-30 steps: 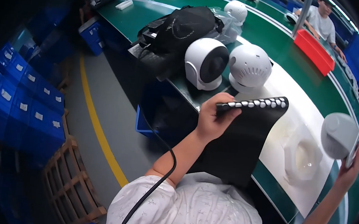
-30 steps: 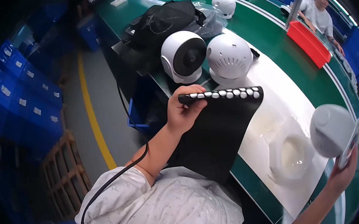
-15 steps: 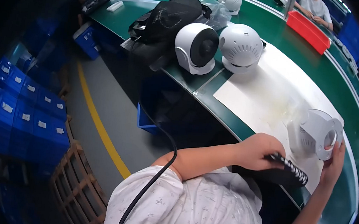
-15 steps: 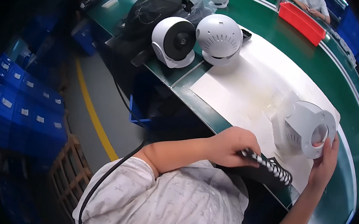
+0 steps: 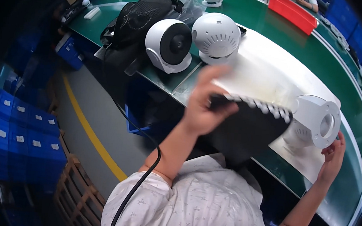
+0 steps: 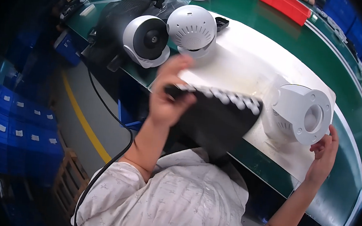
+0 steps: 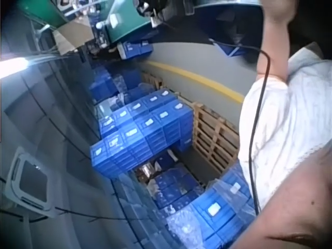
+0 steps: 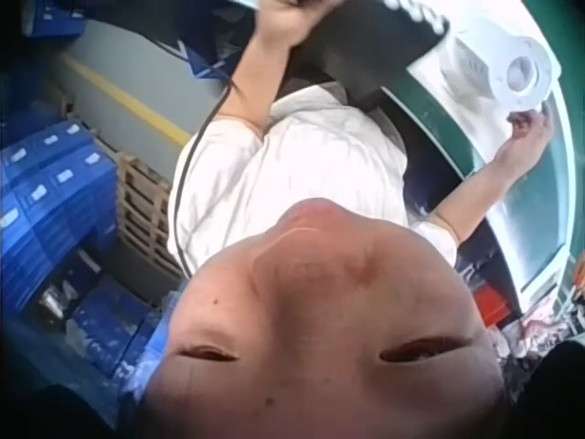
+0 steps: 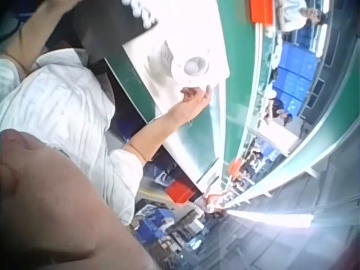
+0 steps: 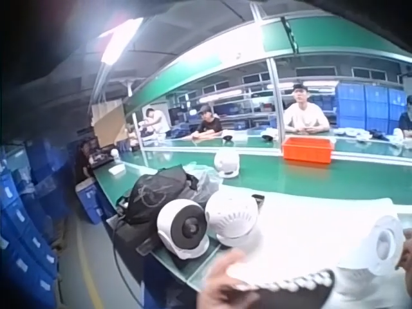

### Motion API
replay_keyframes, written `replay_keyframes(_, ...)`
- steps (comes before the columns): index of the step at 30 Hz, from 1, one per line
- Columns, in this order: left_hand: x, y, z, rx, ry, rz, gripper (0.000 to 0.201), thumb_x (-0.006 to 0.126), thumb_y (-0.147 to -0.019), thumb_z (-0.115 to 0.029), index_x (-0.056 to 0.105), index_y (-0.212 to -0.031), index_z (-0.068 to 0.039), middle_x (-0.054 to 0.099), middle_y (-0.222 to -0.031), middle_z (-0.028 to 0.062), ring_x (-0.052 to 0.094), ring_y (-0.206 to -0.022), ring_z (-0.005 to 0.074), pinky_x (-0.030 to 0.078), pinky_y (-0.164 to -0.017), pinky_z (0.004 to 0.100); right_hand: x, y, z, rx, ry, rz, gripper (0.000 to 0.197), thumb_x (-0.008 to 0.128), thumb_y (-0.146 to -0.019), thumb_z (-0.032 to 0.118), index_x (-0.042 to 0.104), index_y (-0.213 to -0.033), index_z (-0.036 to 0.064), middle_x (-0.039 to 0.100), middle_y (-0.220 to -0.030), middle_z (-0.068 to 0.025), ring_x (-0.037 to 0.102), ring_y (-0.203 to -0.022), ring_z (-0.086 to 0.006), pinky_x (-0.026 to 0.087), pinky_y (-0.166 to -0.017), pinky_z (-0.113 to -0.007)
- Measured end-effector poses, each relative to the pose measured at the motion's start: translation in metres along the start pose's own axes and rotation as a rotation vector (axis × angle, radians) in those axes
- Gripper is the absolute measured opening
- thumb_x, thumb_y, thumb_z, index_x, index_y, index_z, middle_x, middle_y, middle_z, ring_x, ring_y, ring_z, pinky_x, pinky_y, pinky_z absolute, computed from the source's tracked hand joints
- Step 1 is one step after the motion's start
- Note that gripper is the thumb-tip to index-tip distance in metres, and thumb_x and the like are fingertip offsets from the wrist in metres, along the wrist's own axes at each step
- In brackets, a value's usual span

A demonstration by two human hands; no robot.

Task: Assembling components of a security camera and inspecting the housing on an electronics factory assembly line.

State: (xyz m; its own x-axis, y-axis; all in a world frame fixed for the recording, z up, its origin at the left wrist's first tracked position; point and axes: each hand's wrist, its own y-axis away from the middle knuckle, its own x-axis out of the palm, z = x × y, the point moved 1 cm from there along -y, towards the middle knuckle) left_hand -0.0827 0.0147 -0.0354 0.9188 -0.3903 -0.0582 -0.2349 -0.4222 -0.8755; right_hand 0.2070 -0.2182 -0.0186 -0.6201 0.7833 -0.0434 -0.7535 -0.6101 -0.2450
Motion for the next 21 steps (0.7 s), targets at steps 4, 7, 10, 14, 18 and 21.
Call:
replay_keyframes(4, -0.039, -0.036, -0.005, -0.49, 0.083, -0.472, 0.029, 0.068, -0.074, -0.009, 0.057, -0.099, -0.002, 0.043, -0.125, 0.0181, 0.051, -0.1, 0.02, 0.041, -0.083, 0.0299, 0.006, 0.003, -0.003, -0.044, 0.128, -0.135, 0.034, 0.044, -0.088, 0.019, 0.043, -0.116, -0.0001, 0.051, -0.078, 0.0011, 0.042, -0.065, -0.0057, 0.033, -0.06, -0.018)
replay_keyframes(7, -0.072, -0.03, 0.016, -0.443, -0.024, -0.431, 0.019, 0.067, -0.075, -0.009, 0.056, -0.087, 0.002, 0.048, -0.118, 0.0201, 0.051, -0.09, 0.0107, 0.038, -0.076, 0.0198, 0.001, 0.002, -0.005, -0.07, 0.15, -0.106, 0.032, 0.046, -0.087, 0.016, 0.044, -0.115, 0.0003, 0.051, -0.078, 0.0008, 0.043, -0.066, -0.0056, 0.033, -0.06, -0.018)
replay_keyframes(10, -0.07, -0.03, 0.009, -0.462, -0.064, -0.395, 0.018, 0.067, -0.075, -0.008, 0.057, -0.085, 0.002, 0.049, -0.118, 0.0194, 0.05, -0.089, 0.0087, 0.036, -0.079, 0.0194, -0.009, 0.003, -0.009, -0.096, 0.101, -0.178, 0.03, 0.046, -0.087, 0.015, 0.045, -0.114, 0.0005, 0.051, -0.082, 0.0002, 0.042, -0.067, -0.0056, 0.033, -0.06, -0.018)
replay_keyframes(14, -0.075, -0.026, 0.003, -0.543, 0.048, -0.435, 0.015, 0.066, -0.075, -0.005, 0.056, -0.085, 0.0, 0.043, -0.124, 0.0183, 0.045, -0.105, 0.0132, 0.036, -0.083, 0.0215, -0.008, 0.002, -0.009, -0.164, 0.052, -0.166, 0.028, 0.046, -0.087, 0.012, 0.045, -0.113, 0.0001, 0.05, -0.085, -0.0013, 0.042, -0.069, -0.007, 0.034, -0.061, -0.019)
replay_keyframes(18, -0.054, -0.012, -0.028, -0.224, 0.171, -0.176, 0.025, 0.072, -0.066, -0.003, 0.057, -0.085, -0.005, 0.027, -0.134, 0.0245, 0.031, -0.124, 0.0314, 0.022, -0.101, 0.0379, -0.017, 0.009, -0.009, -0.182, 0.021, -0.184, 0.027, 0.046, -0.087, 0.012, 0.046, -0.112, -0.0001, 0.05, -0.084, -0.0024, 0.043, -0.07, -0.008, 0.035, -0.062, -0.02)
replay_keyframes(21, -0.023, -0.004, -0.049, -0.47, 0.522, 0.22, 0.025, 0.072, -0.062, 0.002, 0.057, -0.08, -0.005, 0.043, -0.124, 0.0252, 0.042, -0.117, 0.0309, 0.032, -0.094, 0.0331, -0.027, 0.012, -0.01, -0.206, -0.093, -0.153, 0.026, 0.043, -0.088, 0.013, 0.047, -0.109, -0.0012, 0.05, -0.083, -0.0044, 0.044, -0.07, -0.0103, 0.036, -0.063, -0.022)
